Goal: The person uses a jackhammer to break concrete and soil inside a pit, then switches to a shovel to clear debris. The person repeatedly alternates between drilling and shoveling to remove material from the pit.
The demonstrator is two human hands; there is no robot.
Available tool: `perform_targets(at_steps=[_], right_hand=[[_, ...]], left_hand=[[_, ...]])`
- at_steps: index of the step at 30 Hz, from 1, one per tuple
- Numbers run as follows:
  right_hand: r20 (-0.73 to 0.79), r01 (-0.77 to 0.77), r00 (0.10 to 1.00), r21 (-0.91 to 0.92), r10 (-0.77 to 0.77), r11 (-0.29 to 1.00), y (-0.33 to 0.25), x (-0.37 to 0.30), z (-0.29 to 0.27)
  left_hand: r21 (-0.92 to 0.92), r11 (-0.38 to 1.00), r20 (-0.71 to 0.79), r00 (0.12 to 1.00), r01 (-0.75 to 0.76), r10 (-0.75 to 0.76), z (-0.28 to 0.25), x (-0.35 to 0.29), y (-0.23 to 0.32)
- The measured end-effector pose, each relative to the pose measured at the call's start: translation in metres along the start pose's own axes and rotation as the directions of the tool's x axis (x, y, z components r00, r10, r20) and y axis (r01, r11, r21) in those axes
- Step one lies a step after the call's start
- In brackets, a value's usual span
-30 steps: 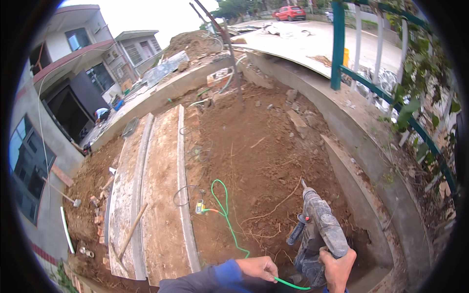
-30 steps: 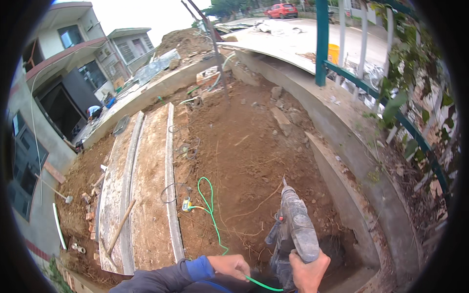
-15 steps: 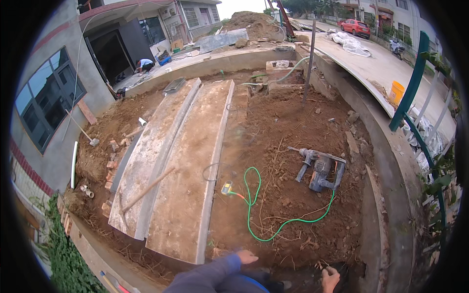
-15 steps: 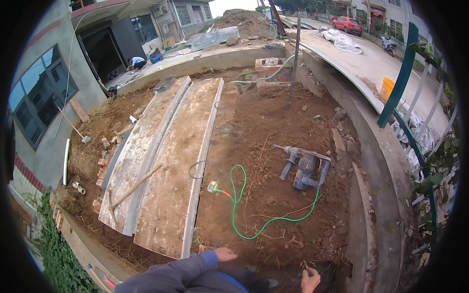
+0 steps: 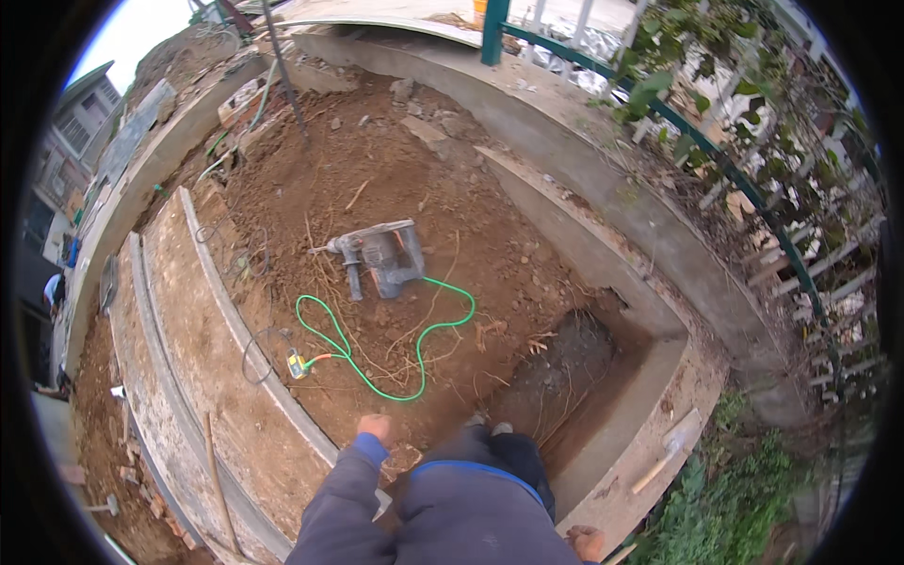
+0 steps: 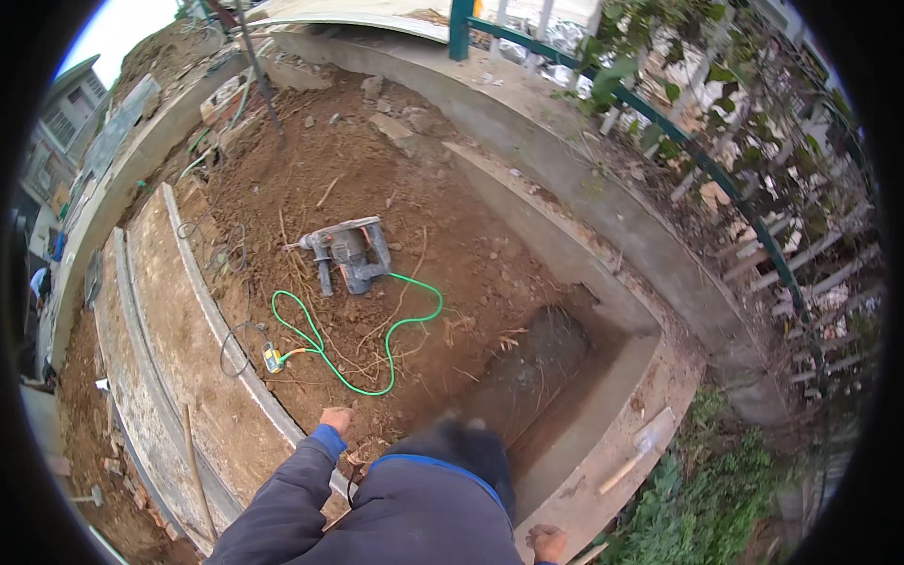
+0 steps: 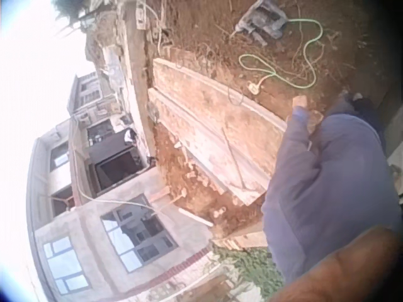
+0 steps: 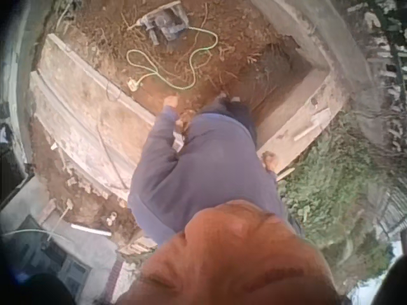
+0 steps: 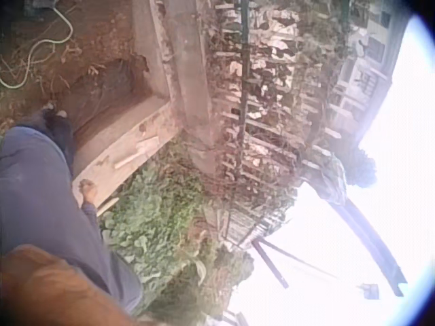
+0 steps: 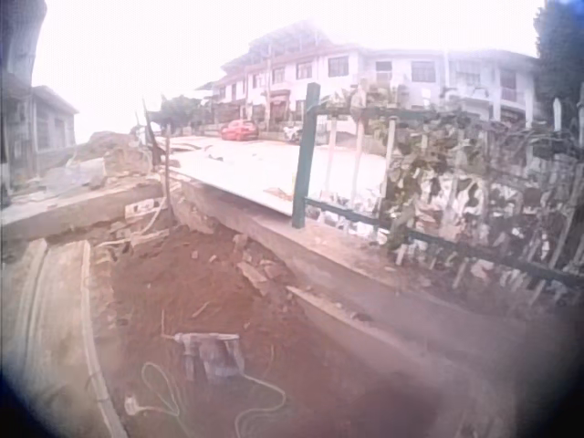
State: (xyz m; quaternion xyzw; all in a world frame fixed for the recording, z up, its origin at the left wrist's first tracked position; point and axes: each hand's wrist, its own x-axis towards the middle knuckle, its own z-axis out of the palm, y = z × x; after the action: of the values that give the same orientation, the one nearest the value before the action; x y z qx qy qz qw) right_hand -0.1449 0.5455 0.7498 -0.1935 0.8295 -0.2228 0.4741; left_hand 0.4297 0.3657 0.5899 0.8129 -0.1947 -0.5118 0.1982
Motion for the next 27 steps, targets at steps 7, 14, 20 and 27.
perform_targets(at_steps=[7,14,20,27], right_hand=[[-0.081,0.038,0.996,-0.072,-0.044,0.997,0.024,-0.008,0.012],[-0.036,-0.046,0.998,0.027,0.047,0.999,0.019,-0.01,-0.008],[-0.427,-0.056,0.903,-0.23,-0.049,0.972,0.061,-0.027,-0.002],[-0.216,-0.52,0.811,0.163,0.544,0.839,0.102,-0.075,0.041]], left_hand=[[-0.017,1.0,0.13,0.991,-0.002,0.004,0.005,-0.033,-0.019],[-0.063,0.968,0.146,0.962,0.243,-0.232,-0.086,-0.046,-0.017],[0.569,0.806,0.325,0.855,0.165,-0.404,0.056,-0.068,-0.005],[-0.623,0.751,0.656,0.669,0.218,0.35,0.072,-0.043,0.241]])
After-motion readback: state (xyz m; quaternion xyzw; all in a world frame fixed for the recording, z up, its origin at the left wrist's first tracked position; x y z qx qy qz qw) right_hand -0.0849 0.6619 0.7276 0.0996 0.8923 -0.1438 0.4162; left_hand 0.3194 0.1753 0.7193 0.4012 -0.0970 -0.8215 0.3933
